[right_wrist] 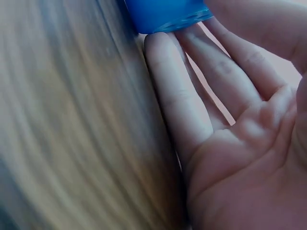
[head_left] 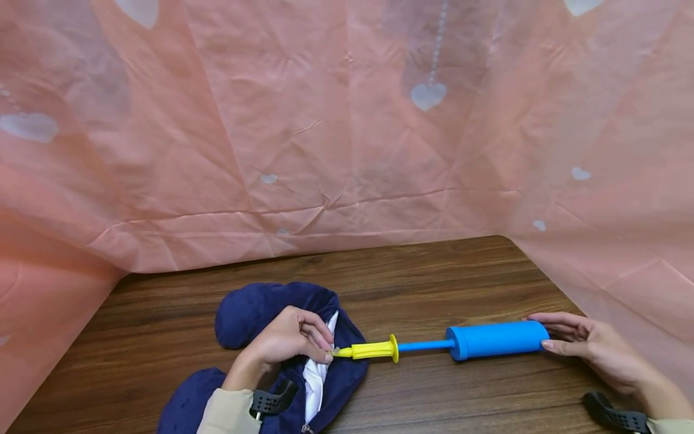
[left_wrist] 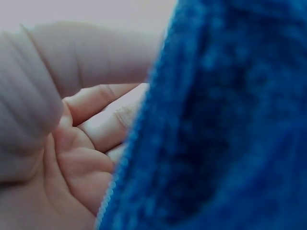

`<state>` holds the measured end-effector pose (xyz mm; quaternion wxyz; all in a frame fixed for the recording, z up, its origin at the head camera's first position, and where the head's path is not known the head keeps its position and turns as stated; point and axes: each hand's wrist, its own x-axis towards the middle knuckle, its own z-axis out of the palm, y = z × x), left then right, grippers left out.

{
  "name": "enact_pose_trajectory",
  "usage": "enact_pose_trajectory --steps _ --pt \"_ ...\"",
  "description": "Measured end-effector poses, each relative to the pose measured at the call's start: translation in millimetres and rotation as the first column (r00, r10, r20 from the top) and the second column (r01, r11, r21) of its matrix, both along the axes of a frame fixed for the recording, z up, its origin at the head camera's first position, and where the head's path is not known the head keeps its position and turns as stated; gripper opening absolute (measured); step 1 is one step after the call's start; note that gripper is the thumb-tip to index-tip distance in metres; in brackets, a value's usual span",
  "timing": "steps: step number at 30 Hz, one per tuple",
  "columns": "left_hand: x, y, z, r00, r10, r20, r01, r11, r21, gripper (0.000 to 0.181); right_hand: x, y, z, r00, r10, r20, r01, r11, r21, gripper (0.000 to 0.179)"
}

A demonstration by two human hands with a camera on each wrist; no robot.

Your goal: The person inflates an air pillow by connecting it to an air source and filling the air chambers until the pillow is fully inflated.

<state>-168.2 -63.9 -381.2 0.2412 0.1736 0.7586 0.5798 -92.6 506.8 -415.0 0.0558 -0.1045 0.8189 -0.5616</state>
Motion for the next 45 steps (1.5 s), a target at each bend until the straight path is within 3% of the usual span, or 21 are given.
enact_pose_trajectory --steps 6,23,32,38,45 --pt "0.9 0.1 1.7 1.0 0.0 0.001 0.0 1.0 0.003 0.028 -3.3 -17 -0.9 0.998 0.061 0.008 -0.06 0.993 -0.099 0.047" --pt "1.5 -1.8 1.1 1.0 -0.003 -0.004 0.003 1.0 0.009 0.028 -12.3 -69 2.3 0.996 0.088 -0.021 -0.089 0.996 -0.029 0.042" --pt "1.3 -2.3 0.6 1.0 -0.003 -0.001 0.003 1.0 0.006 0.029 -11.3 -90 5.8 0.993 0.11 0.034 -0.109 0.994 -0.022 0.052" --pt "1.6 -2.1 0.9 1.0 -0.003 -0.007 0.003 1.0 0.0 0.028 -10.5 -92 6.2 0.995 0.096 0.021 -0.095 0.995 -0.026 0.051" --pt "2.0 -0.8 1.0 1.0 0.0 -0.013 0.0 1.0 -0.006 0.028 -11.6 -86 8.7 0.999 0.03 0.046 -0.032 0.998 0.058 0.049"
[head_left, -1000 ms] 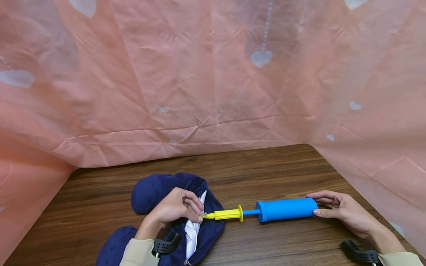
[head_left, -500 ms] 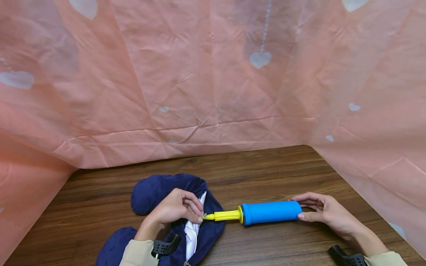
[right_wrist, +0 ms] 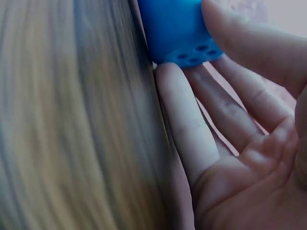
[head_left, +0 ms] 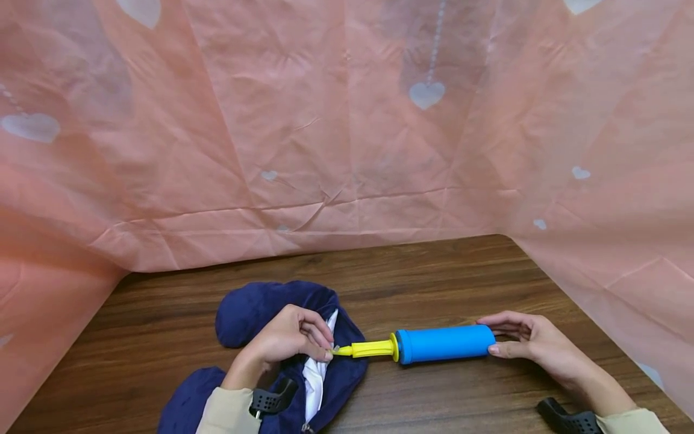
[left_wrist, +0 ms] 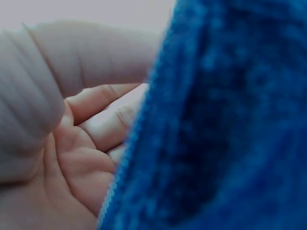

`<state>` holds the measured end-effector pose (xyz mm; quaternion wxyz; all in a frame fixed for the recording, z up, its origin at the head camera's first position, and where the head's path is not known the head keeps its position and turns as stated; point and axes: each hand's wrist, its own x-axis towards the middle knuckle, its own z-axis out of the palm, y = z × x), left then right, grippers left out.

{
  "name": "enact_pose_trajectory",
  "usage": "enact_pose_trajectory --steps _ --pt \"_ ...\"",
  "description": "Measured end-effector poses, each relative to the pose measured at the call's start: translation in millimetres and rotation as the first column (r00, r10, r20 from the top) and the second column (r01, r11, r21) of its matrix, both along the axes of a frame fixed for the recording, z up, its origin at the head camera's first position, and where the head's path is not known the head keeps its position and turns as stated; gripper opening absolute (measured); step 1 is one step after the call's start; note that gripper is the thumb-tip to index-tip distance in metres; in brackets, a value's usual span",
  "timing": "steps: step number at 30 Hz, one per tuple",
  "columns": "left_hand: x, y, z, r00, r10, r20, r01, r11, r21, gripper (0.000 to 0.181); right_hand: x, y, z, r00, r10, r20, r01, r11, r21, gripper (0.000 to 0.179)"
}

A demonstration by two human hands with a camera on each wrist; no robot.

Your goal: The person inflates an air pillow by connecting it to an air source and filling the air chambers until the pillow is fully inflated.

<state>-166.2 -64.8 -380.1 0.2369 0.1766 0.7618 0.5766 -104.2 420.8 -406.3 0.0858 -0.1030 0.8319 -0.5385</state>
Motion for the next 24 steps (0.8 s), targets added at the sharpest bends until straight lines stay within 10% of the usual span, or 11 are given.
enact_pose_trajectory --steps 24 --pt "0.2 -1.1 2.1 1.0 -0.01 0.019 0.01 0.999 0.031 0.026 14.6 104 -9.8 0.993 -0.109 -0.055 0.105 0.992 -0.069 0.048"
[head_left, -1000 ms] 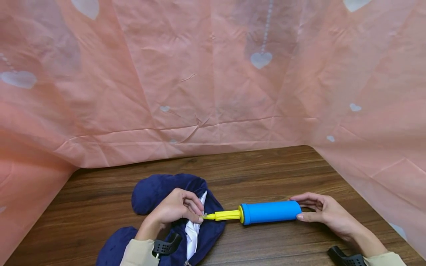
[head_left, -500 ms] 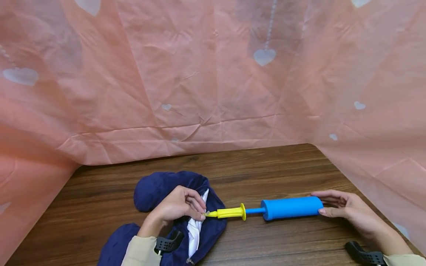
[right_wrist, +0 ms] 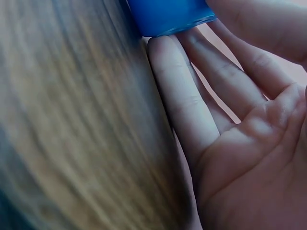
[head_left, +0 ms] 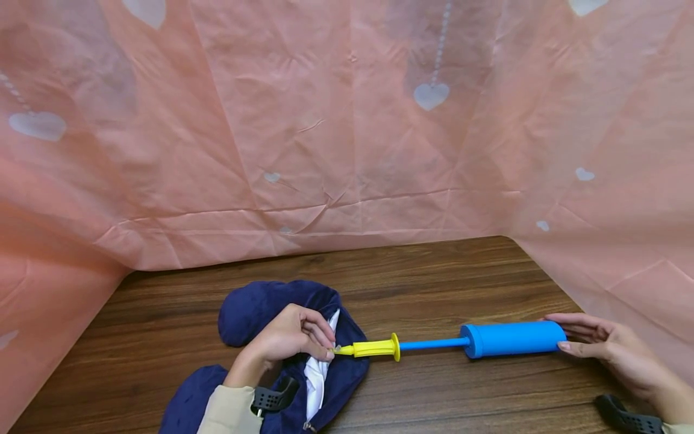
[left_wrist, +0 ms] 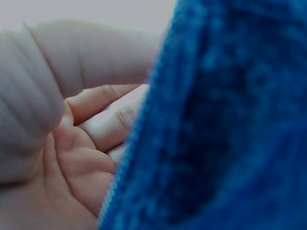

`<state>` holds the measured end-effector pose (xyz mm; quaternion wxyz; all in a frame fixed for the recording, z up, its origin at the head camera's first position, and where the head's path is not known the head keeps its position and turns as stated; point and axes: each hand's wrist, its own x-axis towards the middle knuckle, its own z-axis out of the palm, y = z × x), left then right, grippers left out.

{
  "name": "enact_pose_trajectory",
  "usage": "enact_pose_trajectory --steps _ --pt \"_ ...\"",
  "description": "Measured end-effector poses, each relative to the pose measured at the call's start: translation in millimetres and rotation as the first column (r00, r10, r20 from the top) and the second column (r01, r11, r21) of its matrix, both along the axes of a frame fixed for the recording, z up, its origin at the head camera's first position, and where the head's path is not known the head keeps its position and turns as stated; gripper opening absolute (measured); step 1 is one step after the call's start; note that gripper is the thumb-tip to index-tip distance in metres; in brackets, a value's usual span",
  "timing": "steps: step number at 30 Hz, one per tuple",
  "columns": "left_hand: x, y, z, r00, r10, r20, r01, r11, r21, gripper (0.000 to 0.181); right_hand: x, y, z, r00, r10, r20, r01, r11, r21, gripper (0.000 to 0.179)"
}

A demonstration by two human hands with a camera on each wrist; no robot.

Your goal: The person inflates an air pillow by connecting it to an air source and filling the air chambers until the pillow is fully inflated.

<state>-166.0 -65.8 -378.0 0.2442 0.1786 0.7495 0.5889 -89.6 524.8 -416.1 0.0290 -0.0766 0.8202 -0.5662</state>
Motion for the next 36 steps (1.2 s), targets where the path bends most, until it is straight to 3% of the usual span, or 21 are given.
enact_pose_trajectory --steps 7,14,20,25,36 --pt "0.0 -0.3 0.3 1.0 0.001 -0.004 -0.001 1.0 0.0 0.027 3.3 5 1.1 1.0 -0.003 0.009 0.003 0.999 -0.034 0.05" --pt "0.2 -0.1 0.0 1.0 0.003 -0.001 -0.003 1.0 -0.01 0.026 5.6 0 1.9 0.999 -0.041 0.0 0.041 0.998 0.049 0.048" --pt "0.0 -2.9 0.8 1.0 0.011 -0.015 -0.011 1.0 -0.014 0.028 -2.4 -16 1.8 0.998 0.057 0.024 -0.056 0.998 -0.041 0.047" --pt "-1.1 -2.8 1.9 1.0 0.009 -0.021 -0.009 1.0 -0.008 0.028 -8.2 -35 4.2 0.992 0.12 0.036 -0.118 0.991 -0.061 0.046" --pt "0.1 -0.6 6.5 1.0 0.024 -0.004 -0.024 0.999 -0.022 0.028 -15.3 -87 8.5 0.987 0.162 0.011 -0.162 0.987 -0.005 0.039"
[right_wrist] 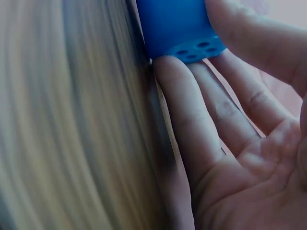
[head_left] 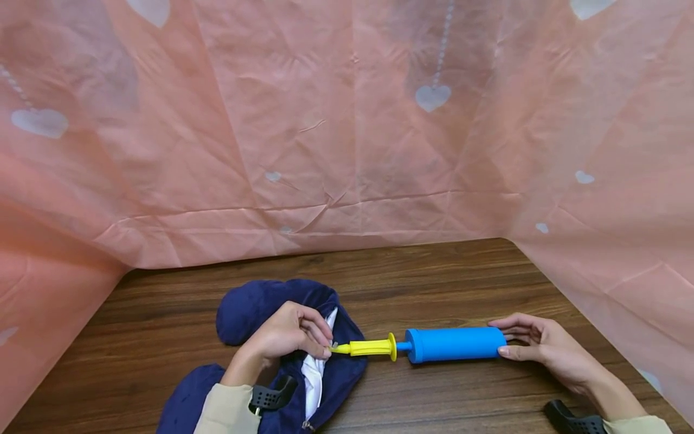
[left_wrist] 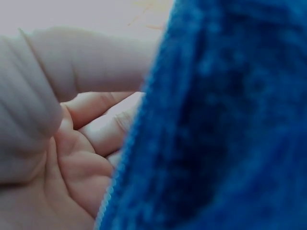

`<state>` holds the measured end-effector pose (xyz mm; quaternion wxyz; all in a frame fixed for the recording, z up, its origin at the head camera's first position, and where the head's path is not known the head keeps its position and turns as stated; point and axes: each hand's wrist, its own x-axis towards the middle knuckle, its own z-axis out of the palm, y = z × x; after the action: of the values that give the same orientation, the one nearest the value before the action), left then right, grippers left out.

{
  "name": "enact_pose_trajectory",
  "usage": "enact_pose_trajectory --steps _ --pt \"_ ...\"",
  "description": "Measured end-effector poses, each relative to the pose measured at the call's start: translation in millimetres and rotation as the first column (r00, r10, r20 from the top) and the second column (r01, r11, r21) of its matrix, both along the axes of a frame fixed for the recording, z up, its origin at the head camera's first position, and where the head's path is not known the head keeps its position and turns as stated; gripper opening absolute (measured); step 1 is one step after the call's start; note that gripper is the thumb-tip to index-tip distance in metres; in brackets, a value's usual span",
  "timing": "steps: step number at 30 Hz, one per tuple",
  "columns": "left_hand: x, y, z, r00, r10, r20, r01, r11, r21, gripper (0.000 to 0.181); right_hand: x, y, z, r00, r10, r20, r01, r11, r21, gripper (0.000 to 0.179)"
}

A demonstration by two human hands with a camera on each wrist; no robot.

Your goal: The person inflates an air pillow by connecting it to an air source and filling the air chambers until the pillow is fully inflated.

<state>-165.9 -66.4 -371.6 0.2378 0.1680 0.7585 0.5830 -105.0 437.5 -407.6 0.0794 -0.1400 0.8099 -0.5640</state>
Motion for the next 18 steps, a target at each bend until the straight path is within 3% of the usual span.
enact_pose_trajectory --steps 8,18 --pt "0.7 1.8 5.2 1.0 0.025 0.016 -0.025 0.998 -0.05 0.027 -0.2 -27 2.9 0.999 -0.045 -0.01 0.045 0.998 0.042 0.044" --pt "1.0 1.8 4.5 1.0 0.024 0.018 -0.023 0.998 -0.051 0.028 1.0 -31 1.9 0.998 -0.059 -0.024 0.06 0.997 0.044 0.043"
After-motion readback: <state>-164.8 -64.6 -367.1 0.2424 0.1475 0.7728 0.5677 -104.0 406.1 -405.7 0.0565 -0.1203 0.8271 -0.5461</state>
